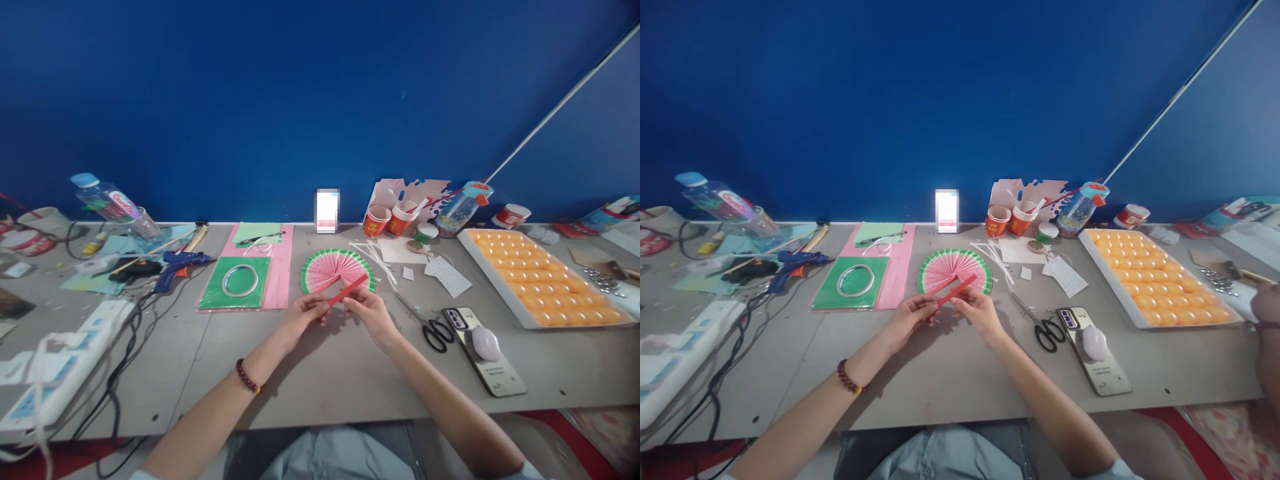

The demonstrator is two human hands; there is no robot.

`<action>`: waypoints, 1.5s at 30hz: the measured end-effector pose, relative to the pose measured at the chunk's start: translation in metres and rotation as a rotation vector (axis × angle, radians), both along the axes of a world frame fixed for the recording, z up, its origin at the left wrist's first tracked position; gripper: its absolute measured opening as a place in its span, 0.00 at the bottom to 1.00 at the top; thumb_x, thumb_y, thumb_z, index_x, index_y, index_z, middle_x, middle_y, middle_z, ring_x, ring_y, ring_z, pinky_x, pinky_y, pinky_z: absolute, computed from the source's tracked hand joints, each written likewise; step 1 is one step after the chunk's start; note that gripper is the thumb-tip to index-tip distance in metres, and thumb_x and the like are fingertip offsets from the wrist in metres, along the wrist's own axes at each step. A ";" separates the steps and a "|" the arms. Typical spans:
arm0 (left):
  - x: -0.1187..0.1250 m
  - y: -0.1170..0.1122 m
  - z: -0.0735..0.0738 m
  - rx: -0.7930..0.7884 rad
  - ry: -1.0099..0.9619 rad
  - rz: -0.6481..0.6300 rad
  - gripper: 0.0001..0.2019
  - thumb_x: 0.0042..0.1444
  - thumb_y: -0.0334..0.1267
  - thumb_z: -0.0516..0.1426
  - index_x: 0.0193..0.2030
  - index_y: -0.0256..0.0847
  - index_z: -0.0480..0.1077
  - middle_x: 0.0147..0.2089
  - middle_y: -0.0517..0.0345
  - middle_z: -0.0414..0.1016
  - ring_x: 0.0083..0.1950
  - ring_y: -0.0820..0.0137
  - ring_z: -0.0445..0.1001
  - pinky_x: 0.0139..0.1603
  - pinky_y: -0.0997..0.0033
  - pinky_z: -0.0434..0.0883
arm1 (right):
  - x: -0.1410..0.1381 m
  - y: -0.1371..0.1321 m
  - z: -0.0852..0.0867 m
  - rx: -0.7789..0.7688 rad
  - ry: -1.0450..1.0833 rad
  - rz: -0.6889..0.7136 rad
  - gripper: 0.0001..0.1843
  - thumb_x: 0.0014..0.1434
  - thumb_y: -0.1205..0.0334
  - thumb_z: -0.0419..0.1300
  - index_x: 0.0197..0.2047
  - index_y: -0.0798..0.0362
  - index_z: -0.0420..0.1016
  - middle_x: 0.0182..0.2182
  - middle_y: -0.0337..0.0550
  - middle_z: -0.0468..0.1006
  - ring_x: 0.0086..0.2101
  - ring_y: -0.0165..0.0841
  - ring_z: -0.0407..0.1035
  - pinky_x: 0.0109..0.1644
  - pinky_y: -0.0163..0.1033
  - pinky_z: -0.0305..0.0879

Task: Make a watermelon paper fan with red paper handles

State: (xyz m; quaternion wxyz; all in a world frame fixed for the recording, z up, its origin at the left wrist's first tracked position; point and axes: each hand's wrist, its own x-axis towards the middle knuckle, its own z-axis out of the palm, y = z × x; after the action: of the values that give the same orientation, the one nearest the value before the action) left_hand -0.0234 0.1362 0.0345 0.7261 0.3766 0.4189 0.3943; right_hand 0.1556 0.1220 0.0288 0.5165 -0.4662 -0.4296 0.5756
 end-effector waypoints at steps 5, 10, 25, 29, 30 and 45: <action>0.003 -0.002 0.003 0.057 0.086 0.004 0.20 0.36 0.45 0.69 0.36 0.35 0.76 0.25 0.59 0.76 0.24 0.75 0.71 0.31 0.73 0.69 | 0.001 0.001 -0.001 -0.052 -0.075 -0.086 0.16 0.48 0.48 0.66 0.27 0.54 0.79 0.19 0.38 0.72 0.21 0.26 0.61 0.24 0.33 0.54; 0.003 -0.004 0.006 0.002 0.147 -0.074 0.19 0.40 0.48 0.68 0.33 0.34 0.76 0.26 0.55 0.77 0.23 0.74 0.71 0.31 0.72 0.69 | 0.002 0.003 -0.002 -0.067 -0.083 -0.169 0.20 0.46 0.45 0.66 0.20 0.55 0.74 0.17 0.38 0.69 0.19 0.24 0.55 0.23 0.34 0.46; 0.004 -0.004 -0.001 0.082 0.163 -0.147 0.26 0.41 0.59 0.63 0.29 0.33 0.74 0.26 0.51 0.78 0.26 0.69 0.76 0.32 0.70 0.72 | 0.005 0.007 -0.003 -0.110 0.068 -0.235 0.19 0.45 0.45 0.66 0.29 0.55 0.78 0.19 0.36 0.68 0.21 0.26 0.60 0.23 0.33 0.49; 0.004 -0.004 -0.002 0.106 0.170 -0.159 0.25 0.43 0.59 0.62 0.30 0.33 0.74 0.26 0.51 0.78 0.26 0.70 0.76 0.31 0.72 0.71 | 0.011 0.011 -0.001 -0.064 0.099 -0.280 0.17 0.44 0.48 0.68 0.28 0.55 0.77 0.20 0.36 0.68 0.22 0.26 0.60 0.24 0.34 0.52; 0.004 -0.003 -0.002 0.105 0.168 -0.157 0.25 0.43 0.58 0.62 0.30 0.32 0.74 0.26 0.51 0.78 0.26 0.70 0.76 0.31 0.72 0.71 | 0.013 0.012 -0.002 -0.060 0.098 -0.272 0.17 0.44 0.49 0.68 0.28 0.55 0.77 0.20 0.36 0.68 0.22 0.26 0.60 0.25 0.34 0.52; 0.006 -0.010 0.002 0.132 0.138 -0.282 0.23 0.48 0.55 0.61 0.36 0.32 0.73 0.27 0.51 0.78 0.26 0.69 0.77 0.32 0.72 0.71 | 0.018 0.014 -0.002 -0.044 0.032 -0.356 0.17 0.44 0.49 0.68 0.27 0.55 0.77 0.18 0.35 0.68 0.21 0.25 0.59 0.24 0.33 0.55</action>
State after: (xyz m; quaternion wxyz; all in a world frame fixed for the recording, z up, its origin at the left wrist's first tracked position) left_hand -0.0178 0.1263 0.0361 0.7173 0.5047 0.3842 0.2885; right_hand 0.1738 0.1359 0.0272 0.6068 -0.5369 -0.3193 0.4915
